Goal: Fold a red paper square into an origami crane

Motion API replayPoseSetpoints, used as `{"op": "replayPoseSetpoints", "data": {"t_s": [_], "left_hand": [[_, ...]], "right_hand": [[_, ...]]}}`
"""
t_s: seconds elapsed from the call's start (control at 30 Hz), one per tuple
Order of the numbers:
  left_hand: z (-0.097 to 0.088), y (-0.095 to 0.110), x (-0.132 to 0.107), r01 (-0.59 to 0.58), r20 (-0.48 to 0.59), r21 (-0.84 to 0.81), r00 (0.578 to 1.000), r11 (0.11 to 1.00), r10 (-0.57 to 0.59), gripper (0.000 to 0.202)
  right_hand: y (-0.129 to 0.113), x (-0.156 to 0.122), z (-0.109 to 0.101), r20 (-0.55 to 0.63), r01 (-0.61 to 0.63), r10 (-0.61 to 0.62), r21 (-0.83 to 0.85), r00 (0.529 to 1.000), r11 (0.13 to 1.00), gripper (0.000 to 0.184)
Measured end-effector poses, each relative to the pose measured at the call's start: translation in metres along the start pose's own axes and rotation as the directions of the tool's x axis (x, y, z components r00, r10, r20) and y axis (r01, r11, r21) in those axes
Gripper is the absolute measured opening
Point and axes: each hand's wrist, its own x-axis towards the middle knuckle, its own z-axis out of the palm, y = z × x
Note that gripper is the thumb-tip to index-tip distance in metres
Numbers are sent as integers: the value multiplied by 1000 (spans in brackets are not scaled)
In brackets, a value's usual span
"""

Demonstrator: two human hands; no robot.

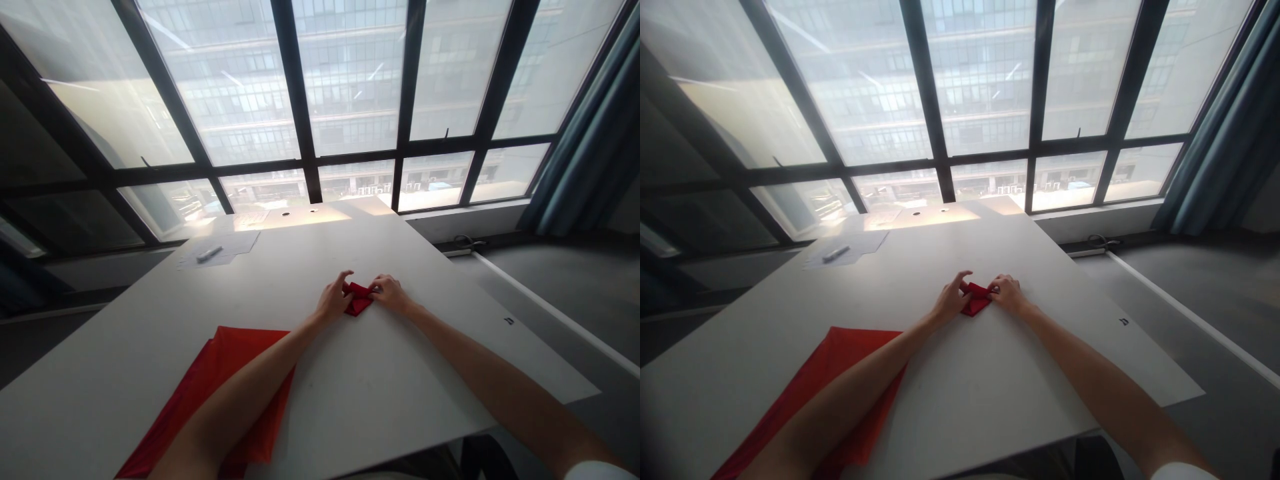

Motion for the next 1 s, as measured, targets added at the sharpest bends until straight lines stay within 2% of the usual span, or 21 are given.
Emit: {"op": "replayPoseSetpoints", "data": {"t_s": [0.13,0.23,0.33,0.47,0.6,0.7,0.8,0.93,1.0], "left_hand": [[2,0,2,-70,7,49,998,996,70,27],[3,-2,2,-74,-36,0,997,997,74,26],[2,-1,2,-97,-41,24,994,995,98,23],[-4,1,1,-120,43,121,992,985,115,24],[-9,4,0,-195,112,216,978,957,174,30],[-7,11,-3,-236,90,223,971,946,221,38],[-3,21,-9,-265,59,238,964,934,259,37],[1,26,-15,-362,217,274,926,891,309,29],[2,23,-16,-376,255,278,916,884,309,31]], "right_hand": [[2,2,1,-7,6,-6,16,1000,1000,11],[3,2,1,-18,16,-15,31,1000,999,9],[2,1,2,-27,21,-20,38,999,999,7],[0,-1,1,-41,39,-38,22,998,999,6],[-3,-3,-1,-33,116,-117,-47,993,992,5],[-6,-4,-4,-6,164,-167,-128,986,978,9],[-10,-7,-10,43,237,-233,-188,971,953,17],[-8,-10,-17,84,297,-285,-200,955,934,21],[-2,-9,-17,57,240,-234,-162,971,957,20]]}}
